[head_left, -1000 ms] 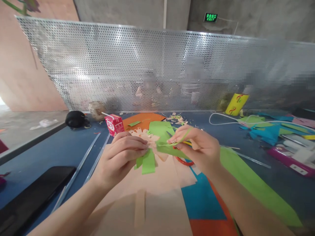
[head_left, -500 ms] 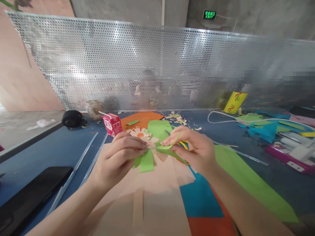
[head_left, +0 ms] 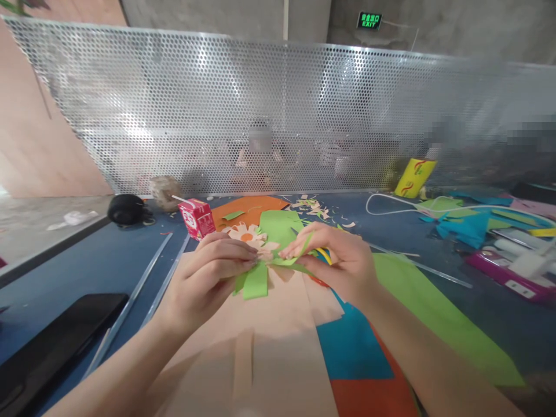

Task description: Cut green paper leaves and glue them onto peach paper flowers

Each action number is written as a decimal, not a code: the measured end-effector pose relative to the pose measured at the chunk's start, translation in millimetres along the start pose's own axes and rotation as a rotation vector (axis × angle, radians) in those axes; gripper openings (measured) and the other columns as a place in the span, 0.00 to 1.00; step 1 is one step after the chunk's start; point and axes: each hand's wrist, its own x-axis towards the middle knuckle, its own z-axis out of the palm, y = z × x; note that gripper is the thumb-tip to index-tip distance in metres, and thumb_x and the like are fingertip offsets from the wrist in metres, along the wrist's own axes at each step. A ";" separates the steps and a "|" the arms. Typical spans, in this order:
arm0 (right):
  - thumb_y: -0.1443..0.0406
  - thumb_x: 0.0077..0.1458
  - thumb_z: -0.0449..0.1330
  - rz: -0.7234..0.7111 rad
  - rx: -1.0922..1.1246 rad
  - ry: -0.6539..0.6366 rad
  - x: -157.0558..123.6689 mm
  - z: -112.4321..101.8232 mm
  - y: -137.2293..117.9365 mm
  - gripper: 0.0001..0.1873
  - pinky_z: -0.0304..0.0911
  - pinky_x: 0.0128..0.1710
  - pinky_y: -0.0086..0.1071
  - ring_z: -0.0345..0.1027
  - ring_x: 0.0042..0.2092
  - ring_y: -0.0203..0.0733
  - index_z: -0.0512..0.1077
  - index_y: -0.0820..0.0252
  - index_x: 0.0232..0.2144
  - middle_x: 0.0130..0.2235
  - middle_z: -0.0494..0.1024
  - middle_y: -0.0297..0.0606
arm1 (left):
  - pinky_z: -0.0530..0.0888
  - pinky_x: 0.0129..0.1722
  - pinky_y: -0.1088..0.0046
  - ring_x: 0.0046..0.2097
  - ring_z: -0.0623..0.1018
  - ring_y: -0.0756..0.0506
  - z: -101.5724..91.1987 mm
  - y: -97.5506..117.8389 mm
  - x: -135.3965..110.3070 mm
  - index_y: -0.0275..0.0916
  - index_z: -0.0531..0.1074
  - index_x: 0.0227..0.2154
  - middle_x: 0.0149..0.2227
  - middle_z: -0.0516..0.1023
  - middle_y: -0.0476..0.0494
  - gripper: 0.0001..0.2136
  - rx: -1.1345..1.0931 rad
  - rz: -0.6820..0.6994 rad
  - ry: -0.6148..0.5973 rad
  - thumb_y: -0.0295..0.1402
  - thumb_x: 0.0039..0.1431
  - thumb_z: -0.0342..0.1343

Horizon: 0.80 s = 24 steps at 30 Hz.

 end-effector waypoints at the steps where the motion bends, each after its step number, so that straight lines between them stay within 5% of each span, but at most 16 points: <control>1: 0.69 0.49 0.57 0.006 0.002 0.001 -0.1 -0.1 0.1 0.03 0.64 0.33 0.36 0.67 0.34 0.39 0.68 0.56 0.28 0.29 0.73 0.36 | 0.74 0.38 0.62 0.39 0.75 0.44 0.1 0.1 -0.5 0.42 0.68 0.36 0.36 0.74 0.45 0.14 0.002 -0.010 0.005 0.21 0.45 0.57; 17: 0.71 0.49 0.55 0.059 0.026 -0.065 -1.7 -1.0 -0.5 0.07 0.65 0.33 0.33 0.66 0.35 0.37 0.67 0.54 0.31 0.31 0.72 0.34 | 0.74 0.38 0.63 0.39 0.75 0.44 0.1 0.3 -0.8 0.42 0.68 0.36 0.35 0.74 0.46 0.17 0.005 -0.041 0.017 0.20 0.42 0.59; 24: 0.67 0.51 0.55 0.216 0.114 -0.104 0.8 1.2 -5.5 0.04 0.66 0.37 0.33 0.68 0.37 0.37 0.65 0.56 0.32 0.34 0.73 0.36 | 0.74 0.37 0.64 0.38 0.75 0.45 2.6 2.1 -0.5 0.42 0.68 0.34 0.34 0.74 0.47 0.14 -0.017 -0.090 0.056 0.21 0.44 0.58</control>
